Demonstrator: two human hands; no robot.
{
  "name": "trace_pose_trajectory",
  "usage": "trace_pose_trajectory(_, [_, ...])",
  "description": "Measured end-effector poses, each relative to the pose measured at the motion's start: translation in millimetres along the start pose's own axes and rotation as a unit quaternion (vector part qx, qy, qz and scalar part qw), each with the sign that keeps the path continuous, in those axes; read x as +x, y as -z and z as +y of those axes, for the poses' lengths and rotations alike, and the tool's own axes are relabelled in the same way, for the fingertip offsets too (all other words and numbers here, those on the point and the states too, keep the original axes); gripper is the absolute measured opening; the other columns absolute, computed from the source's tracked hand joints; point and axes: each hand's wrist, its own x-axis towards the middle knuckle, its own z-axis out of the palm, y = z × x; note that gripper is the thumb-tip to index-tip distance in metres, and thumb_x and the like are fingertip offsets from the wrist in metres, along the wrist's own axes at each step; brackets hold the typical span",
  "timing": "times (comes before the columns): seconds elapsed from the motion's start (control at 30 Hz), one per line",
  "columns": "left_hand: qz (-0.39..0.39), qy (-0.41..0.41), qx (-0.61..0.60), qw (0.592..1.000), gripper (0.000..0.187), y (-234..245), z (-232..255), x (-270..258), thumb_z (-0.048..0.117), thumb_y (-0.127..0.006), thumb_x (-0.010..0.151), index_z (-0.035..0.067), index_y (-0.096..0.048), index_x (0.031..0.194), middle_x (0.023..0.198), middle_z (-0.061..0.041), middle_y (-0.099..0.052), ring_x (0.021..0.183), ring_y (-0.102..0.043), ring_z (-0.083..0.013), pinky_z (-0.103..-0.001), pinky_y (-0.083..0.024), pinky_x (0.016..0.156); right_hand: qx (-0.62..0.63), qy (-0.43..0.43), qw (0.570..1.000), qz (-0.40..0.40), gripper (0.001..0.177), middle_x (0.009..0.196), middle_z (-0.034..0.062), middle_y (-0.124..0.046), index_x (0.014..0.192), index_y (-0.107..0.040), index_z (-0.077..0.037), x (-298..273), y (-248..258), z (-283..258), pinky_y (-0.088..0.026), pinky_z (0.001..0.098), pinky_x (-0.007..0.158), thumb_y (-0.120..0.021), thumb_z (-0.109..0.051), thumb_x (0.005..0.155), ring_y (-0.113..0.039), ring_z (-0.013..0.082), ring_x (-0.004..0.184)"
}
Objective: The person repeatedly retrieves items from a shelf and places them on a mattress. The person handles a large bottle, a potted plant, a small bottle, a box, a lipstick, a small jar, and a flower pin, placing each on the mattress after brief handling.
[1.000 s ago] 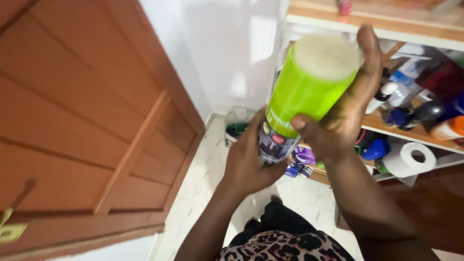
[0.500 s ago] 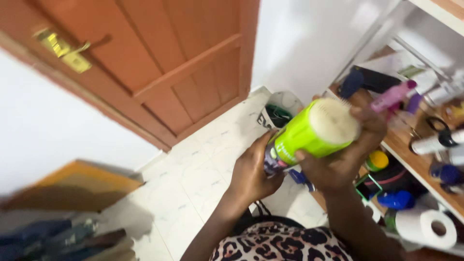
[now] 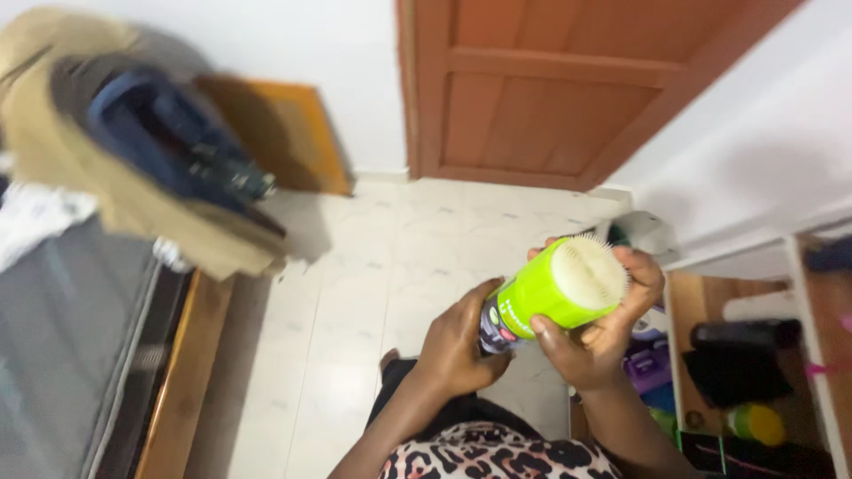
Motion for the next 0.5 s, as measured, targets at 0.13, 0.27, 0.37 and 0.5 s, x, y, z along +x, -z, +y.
trace_pose_trajectory(0.13, [0.106, -0.002, 0.056, 0.993, 0.088, 23, -3, -35, 0.013, -0.082, 0.068, 0.007, -0.046, 0.148, 0.133, -0.022, -0.066, 0.114, -0.068, -0.0415, -0.045, -0.057, 0.094, -0.016, -0.020, 0.999, -0.032, 0.096, 0.147, 0.0198, -0.044, 0.160, -0.014, -0.016, -5, -42, -7, -0.051, 0.0549, 0.120, -0.076, -0.004, 0.088, -0.057, 0.0315, 0.134])
trace_pose_trajectory(0.27, [0.144, 0.018, 0.064, 0.987, 0.088, 51, -4, -72, 0.014, -0.083, 0.068, 0.009, -0.046, 0.148, 0.133, -0.021, -0.066, 0.115, -0.067, -0.0415, -0.045, -0.056, 0.095, 0.064, -0.012, 0.990, -0.125, 0.102, 0.144, 0.0171, -0.046, 0.162, -0.015, -0.013, -7, -79, -16, -0.051, 0.0496, 0.113, -0.083, -0.012, 0.085, -0.058, 0.0281, 0.128])
trace_pose_trajectory(0.37, [0.146, 0.025, 0.051, 0.988, 0.090, 73, -5, -101, 0.016, -0.085, 0.066, 0.009, -0.046, 0.147, 0.132, -0.022, -0.065, 0.116, -0.066, -0.0428, -0.046, -0.055, 0.095, 0.218, -0.098, 0.948, -0.212, 0.102, 0.147, 0.0239, -0.052, 0.164, -0.022, -0.009, -7, -98, -23, -0.050, 0.0488, 0.113, -0.086, -0.019, 0.086, -0.060, 0.0325, 0.130])
trace_pose_trajectory(0.5, [0.176, 0.079, 0.044, 0.980, 0.091, 102, -7, -153, 0.019, -0.085, 0.068, 0.011, -0.045, 0.149, 0.129, -0.020, -0.066, 0.114, -0.068, -0.0405, -0.045, -0.056, 0.096, 0.265, -0.149, 0.908, -0.288, 0.092, 0.137, 0.0275, -0.058, 0.158, -0.032, -0.002, -18, -144, -18, -0.050, 0.0513, 0.116, -0.086, -0.022, 0.087, -0.061, 0.0368, 0.133])
